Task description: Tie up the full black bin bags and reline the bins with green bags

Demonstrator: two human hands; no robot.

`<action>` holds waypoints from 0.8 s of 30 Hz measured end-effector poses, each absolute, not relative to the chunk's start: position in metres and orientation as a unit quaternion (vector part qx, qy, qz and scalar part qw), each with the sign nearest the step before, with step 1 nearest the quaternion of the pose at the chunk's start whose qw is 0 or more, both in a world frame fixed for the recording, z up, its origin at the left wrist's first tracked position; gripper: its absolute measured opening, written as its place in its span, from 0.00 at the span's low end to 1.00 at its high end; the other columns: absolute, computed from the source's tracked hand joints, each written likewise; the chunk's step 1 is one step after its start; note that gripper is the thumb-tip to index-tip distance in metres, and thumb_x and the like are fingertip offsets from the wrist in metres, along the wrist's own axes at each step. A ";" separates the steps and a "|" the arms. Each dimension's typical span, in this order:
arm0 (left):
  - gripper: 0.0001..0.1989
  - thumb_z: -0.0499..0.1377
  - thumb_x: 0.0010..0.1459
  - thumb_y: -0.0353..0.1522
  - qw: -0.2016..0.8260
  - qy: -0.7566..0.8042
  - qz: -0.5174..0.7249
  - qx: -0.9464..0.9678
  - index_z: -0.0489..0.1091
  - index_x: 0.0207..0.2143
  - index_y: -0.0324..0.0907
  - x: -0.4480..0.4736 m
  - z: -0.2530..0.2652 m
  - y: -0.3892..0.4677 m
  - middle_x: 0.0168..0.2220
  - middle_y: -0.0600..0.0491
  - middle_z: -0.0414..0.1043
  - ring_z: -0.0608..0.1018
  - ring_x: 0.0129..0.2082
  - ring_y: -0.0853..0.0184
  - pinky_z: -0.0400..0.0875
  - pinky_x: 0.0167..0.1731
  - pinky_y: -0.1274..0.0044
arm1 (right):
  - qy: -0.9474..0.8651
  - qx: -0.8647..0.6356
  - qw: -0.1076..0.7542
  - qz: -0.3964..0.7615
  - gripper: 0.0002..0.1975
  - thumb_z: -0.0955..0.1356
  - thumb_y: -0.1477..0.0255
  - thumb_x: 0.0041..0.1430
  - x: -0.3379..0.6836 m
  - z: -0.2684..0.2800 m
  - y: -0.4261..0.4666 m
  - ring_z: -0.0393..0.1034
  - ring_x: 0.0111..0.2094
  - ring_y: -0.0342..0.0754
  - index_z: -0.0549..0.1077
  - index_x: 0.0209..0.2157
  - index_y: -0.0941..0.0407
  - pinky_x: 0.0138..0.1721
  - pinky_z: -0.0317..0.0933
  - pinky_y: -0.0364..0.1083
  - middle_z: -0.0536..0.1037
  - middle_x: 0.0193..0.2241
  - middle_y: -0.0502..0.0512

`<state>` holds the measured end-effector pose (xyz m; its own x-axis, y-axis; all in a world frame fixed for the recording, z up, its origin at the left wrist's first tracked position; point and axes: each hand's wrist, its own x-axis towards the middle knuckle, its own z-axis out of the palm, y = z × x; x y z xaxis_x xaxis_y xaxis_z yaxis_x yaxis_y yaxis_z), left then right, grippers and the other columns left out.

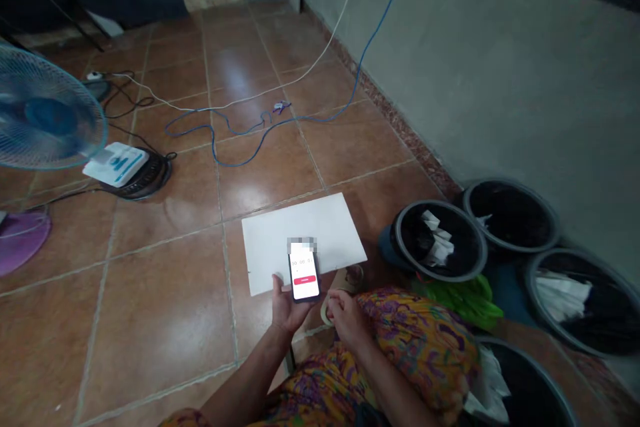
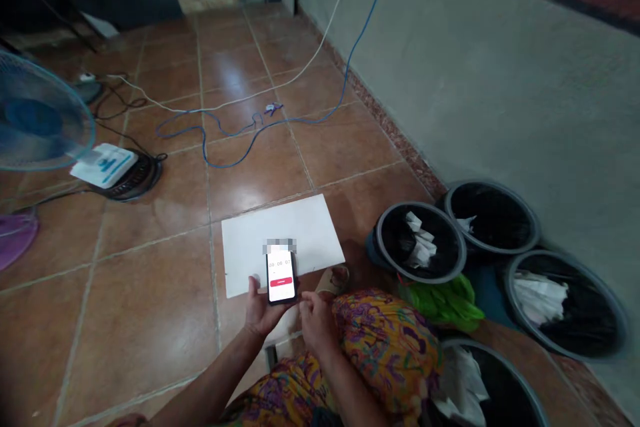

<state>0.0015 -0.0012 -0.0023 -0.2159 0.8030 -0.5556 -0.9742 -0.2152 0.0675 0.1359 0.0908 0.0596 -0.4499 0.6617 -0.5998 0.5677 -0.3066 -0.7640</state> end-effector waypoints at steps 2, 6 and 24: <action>0.46 0.48 0.55 0.62 0.585 0.224 0.751 -0.210 0.64 0.59 0.33 0.005 -0.002 -0.006 0.54 0.33 0.72 0.71 0.57 0.45 0.56 0.59 0.51 | -0.558 -0.524 0.062 0.640 0.20 0.64 0.63 0.55 0.140 0.073 0.091 0.74 0.31 0.49 0.77 0.44 0.58 0.32 0.66 0.45 0.80 0.31 0.57; 0.45 0.51 0.53 0.62 0.641 0.254 0.680 -0.249 0.66 0.57 0.35 0.016 0.005 -0.032 0.54 0.34 0.71 0.70 0.58 0.47 0.59 0.58 0.53 | -0.508 -0.510 0.142 0.680 0.21 0.66 0.59 0.57 0.164 0.113 0.093 0.75 0.36 0.51 0.77 0.45 0.58 0.37 0.68 0.47 0.81 0.36 0.59; 0.20 0.63 0.55 0.38 0.639 0.475 0.381 0.470 0.73 0.47 0.37 0.211 0.228 0.184 0.39 0.47 0.78 0.79 0.34 0.67 0.73 0.36 0.77 | -0.412 -0.844 0.148 0.310 0.17 0.60 0.69 0.60 0.569 0.062 0.043 0.77 0.41 0.52 0.80 0.38 0.56 0.39 0.64 0.44 0.82 0.36 0.60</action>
<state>0.2110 0.1843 0.2276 0.2583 0.9332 -0.2499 -0.0404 0.2689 0.9623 0.5691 0.0434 0.0619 0.4681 0.7873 -0.4014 0.6035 -0.6166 -0.5055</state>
